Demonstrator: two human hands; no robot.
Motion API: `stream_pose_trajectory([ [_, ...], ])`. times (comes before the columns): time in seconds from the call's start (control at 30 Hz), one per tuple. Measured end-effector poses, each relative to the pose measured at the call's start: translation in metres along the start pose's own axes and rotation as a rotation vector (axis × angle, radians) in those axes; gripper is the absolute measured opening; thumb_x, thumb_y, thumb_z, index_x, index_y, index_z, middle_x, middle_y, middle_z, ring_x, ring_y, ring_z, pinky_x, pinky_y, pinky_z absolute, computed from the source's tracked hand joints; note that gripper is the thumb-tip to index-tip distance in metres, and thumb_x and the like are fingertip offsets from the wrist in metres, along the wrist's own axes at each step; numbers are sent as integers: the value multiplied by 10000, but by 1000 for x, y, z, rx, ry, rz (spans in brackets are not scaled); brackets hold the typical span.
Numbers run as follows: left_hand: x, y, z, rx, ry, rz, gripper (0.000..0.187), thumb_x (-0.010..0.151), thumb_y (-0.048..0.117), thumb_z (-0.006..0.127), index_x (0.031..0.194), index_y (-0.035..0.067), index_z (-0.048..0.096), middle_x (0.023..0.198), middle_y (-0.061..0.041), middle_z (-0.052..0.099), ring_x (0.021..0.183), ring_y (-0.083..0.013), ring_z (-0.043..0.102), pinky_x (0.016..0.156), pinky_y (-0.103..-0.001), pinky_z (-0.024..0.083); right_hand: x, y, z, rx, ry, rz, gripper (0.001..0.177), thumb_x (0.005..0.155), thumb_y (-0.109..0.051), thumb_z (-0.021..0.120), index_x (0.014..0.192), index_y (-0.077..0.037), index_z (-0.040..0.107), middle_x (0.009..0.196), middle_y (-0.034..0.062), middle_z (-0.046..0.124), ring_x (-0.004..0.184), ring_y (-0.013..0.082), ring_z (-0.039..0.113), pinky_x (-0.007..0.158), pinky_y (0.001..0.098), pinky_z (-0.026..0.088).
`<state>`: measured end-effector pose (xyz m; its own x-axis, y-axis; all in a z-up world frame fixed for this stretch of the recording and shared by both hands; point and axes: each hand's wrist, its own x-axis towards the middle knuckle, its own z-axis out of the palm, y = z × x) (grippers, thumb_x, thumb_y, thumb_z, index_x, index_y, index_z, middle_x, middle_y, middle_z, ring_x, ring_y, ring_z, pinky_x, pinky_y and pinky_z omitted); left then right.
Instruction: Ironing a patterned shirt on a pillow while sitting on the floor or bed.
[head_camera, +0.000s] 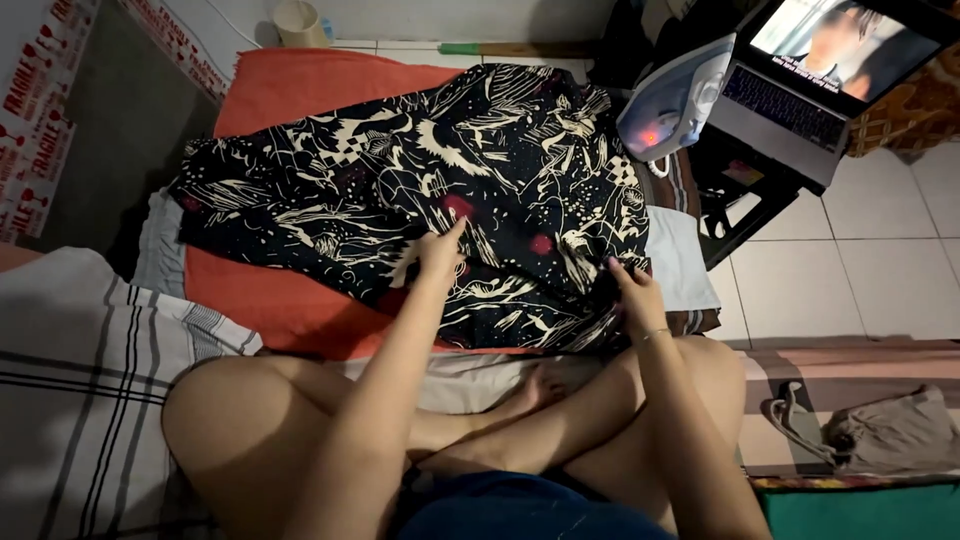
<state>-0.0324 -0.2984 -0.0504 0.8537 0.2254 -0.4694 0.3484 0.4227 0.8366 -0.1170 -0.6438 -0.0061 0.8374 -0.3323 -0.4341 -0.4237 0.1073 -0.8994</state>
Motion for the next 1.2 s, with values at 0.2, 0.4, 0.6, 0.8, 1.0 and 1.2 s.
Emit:
stream_pose_trajectory([
  [0.2, -9, -5, 20, -146, 22, 31, 449, 852, 307, 758, 1153, -13, 670, 1080, -116, 718, 876, -230, 722, 747, -459, 602, 12, -4, -2, 43, 197, -171, 277, 934, -243, 790, 1028, 7, 720, 835, 28, 691, 614, 141, 559, 514, 284, 439],
  [0.4, -39, -58, 52, -192, -131, -186, 616, 843, 382, 818, 1162, -66, 540, 1122, -176, 676, 996, -299, 693, 938, -462, 596, 2, 26, -10, 346, -92, -92, 278, 950, -135, 742, 1205, -75, 646, 971, -9, 707, 769, 87, 631, 588, 213, 500],
  [0.6, -47, -120, 74, -296, -310, -174, 376, 926, 211, 748, 1051, -73, 535, 1068, -178, 619, 927, -318, 697, 884, -471, 636, 15, 50, -23, 211, -29, -187, 500, 875, -102, 739, 1333, -176, 550, 988, -14, 712, 763, 72, 627, 569, 218, 488],
  [0.8, -75, -102, 77, -100, -182, -55, 294, 1002, 209, 614, 1090, -66, 556, 1040, -160, 629, 892, -293, 689, 809, -417, 665, 48, 51, -32, -93, 91, -196, 329, 971, -244, 787, 1109, 39, 692, 944, 46, 666, 797, 107, 568, 679, 267, 460],
  [1.0, -84, -84, 79, -22, -167, -11, 346, 1034, 255, 594, 1116, -78, 540, 993, -178, 640, 865, -273, 723, 812, -384, 656, 21, -16, -5, -420, 306, -993, 278, 957, -205, 774, 964, 67, 718, 1151, 186, 608, 978, 224, 615, 825, 324, 490],
  [1.2, -79, -87, 82, -117, -253, -49, 337, 1005, 216, 628, 1142, -82, 549, 1025, -206, 678, 867, -277, 755, 798, -366, 667, 39, 27, -26, -191, 313, -618, 292, 1056, -245, 733, 1047, 43, 685, 910, 57, 687, 817, 122, 565, 765, 284, 493],
])
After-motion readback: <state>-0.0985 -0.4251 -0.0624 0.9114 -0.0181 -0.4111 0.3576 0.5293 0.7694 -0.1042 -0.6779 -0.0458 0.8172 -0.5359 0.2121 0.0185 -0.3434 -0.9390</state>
